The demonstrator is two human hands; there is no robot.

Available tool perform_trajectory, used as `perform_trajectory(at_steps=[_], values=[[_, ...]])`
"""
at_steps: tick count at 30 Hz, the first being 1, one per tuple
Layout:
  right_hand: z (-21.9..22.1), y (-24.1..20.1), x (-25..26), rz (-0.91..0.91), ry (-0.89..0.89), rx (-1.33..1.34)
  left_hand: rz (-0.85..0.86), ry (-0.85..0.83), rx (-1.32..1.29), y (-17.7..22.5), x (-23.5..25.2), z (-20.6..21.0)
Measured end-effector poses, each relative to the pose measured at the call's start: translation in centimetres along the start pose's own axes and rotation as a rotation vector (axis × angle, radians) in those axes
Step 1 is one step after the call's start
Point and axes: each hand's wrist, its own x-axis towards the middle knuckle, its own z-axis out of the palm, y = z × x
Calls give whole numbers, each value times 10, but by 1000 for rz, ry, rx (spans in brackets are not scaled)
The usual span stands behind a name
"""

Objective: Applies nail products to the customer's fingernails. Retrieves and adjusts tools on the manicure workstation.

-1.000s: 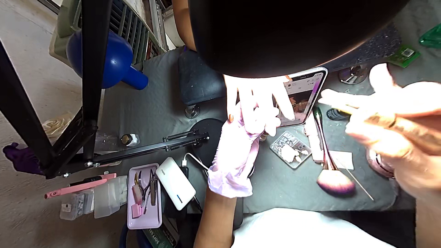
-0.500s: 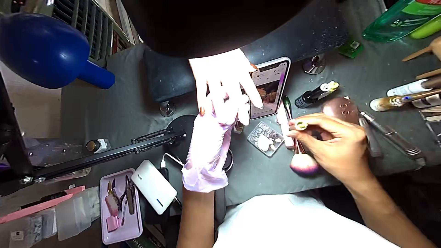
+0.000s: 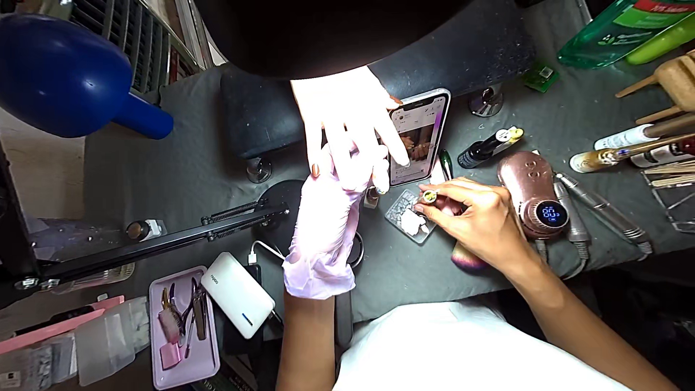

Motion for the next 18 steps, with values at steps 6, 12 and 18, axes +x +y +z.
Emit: perform_trajectory(at_steps=[6,12,18], values=[[-6,2,-2,34,-38,23,-8,-1,25,2,-2,1],[-94,10,-39,204,-66,-201,-2,6,61,3,-5,1],[-76,2,-81,302,-281,-481,11,9,66,3,-3,3]])
